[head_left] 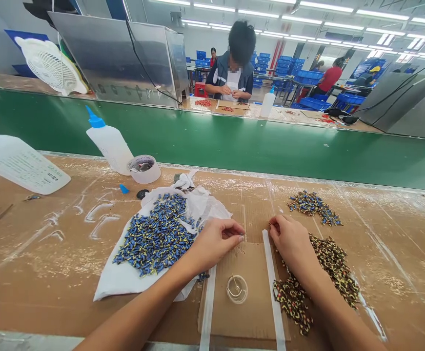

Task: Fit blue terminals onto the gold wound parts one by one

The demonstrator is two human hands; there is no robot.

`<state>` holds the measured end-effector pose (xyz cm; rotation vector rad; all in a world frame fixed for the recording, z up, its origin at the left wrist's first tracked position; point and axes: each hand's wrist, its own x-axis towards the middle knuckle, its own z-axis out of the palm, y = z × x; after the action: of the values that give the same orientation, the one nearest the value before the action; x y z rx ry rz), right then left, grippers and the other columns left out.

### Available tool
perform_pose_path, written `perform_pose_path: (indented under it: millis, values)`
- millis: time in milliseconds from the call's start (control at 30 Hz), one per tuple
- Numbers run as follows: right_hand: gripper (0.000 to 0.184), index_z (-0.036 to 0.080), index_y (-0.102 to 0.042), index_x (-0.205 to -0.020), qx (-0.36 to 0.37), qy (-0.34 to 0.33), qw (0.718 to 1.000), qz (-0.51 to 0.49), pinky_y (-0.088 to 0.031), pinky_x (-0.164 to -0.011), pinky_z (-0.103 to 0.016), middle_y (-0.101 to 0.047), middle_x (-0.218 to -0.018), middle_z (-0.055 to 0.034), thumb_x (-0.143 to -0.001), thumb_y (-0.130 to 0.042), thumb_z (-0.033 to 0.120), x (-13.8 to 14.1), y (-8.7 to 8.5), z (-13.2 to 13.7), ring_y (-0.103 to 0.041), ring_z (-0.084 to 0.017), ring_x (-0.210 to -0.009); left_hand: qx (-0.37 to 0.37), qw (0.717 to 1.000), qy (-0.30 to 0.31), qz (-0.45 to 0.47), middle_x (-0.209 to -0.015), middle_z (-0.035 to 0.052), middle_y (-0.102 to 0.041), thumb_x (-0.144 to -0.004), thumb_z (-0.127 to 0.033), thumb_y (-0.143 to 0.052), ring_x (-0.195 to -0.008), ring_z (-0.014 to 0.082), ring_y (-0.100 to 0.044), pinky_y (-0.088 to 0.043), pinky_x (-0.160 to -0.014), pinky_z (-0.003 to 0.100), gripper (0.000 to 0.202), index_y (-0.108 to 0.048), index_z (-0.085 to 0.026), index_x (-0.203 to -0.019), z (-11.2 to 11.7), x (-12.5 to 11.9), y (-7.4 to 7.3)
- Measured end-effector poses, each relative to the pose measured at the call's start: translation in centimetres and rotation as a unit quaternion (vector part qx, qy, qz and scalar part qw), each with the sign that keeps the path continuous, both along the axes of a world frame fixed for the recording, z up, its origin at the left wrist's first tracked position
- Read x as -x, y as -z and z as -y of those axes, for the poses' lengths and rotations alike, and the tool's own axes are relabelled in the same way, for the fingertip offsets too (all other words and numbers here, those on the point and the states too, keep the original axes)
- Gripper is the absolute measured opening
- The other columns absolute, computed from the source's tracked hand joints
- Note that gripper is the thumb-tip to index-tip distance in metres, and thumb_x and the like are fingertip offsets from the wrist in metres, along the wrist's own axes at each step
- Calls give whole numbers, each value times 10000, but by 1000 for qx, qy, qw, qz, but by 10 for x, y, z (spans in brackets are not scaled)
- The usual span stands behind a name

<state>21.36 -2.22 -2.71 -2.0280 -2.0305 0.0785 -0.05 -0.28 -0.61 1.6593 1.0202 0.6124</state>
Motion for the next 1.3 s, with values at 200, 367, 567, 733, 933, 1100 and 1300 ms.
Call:
perform_pose_path:
  millis: [200, 367, 567, 733, 933, 1100, 1300]
  values:
    - [158, 167, -685, -857, 17, -5, 991, -135, -450, -681, -348, -707, -837, -81, -871, -529, 153, -11, -4, -1, -644, -254, -778, -27, 1000, -6, -4, -898, 57, -704, -813, -181, -570, -834, 165, -623, -479, -772, 274, 172, -697, -132, -920, 1, 0, 0]
    - [171, 180, -671, -923, 47, -58, 879, -472, -520, -714, -318, -710, -857, -56, -851, -615, 325, 6, -12, 6, -659, -205, -793, -113, 992, -9, -53, -871, 39, -707, -828, -181, -570, -781, 156, -601, -455, -732, 271, 168, -717, -161, -908, 3, -1, 1]
    - [197, 178, -681, -916, 92, -84, 822, -556, -536, -744, -326, -711, -863, -60, -829, -665, 355, 31, -8, 16, -671, -200, -804, -144, 986, 1, -78, -818, 32, -709, -840, -167, -565, -715, 144, -587, -412, -659, 250, 174, -724, -167, -910, 5, -1, 2]
    - [195, 185, -670, -935, 86, -86, 842, -526, -534, -773, -353, -705, -898, -67, -849, -648, 358, 30, -2, 17, -667, -213, -836, -164, 982, 2, -90, -746, 16, -690, -841, -175, -582, -664, 129, -563, -378, -625, 237, 142, -722, -160, -856, 5, -1, 4]
    - [179, 183, -657, -923, 90, -98, 847, -514, -522, -767, -336, -700, -902, -69, -858, -636, 347, 31, -5, 17, -659, -210, -843, -183, 979, 0, -94, -728, 13, -670, -843, -168, -585, -662, 122, -547, -361, -613, 228, 127, -706, -146, -812, 5, -1, 2]
    - [168, 182, -643, -909, 87, -106, 852, -506, -505, -765, -328, -687, -908, -68, -863, -628, 343, 29, -5, 18, -643, -206, -842, -204, 974, 6, -102, -689, 1, -640, -844, -161, -597, -646, 119, -533, -346, -597, 227, 117, -684, -146, -768, 4, 0, 0]
    - [138, 188, -614, -840, 82, -132, 863, -481, -462, -658, -281, -624, -776, -25, -880, -601, 319, 30, -5, 19, -579, -174, -726, -271, 952, 29, -140, -754, 17, -610, -879, -155, -556, -720, 139, -550, -365, -641, 243, 136, -664, -154, -797, 6, 2, 0]
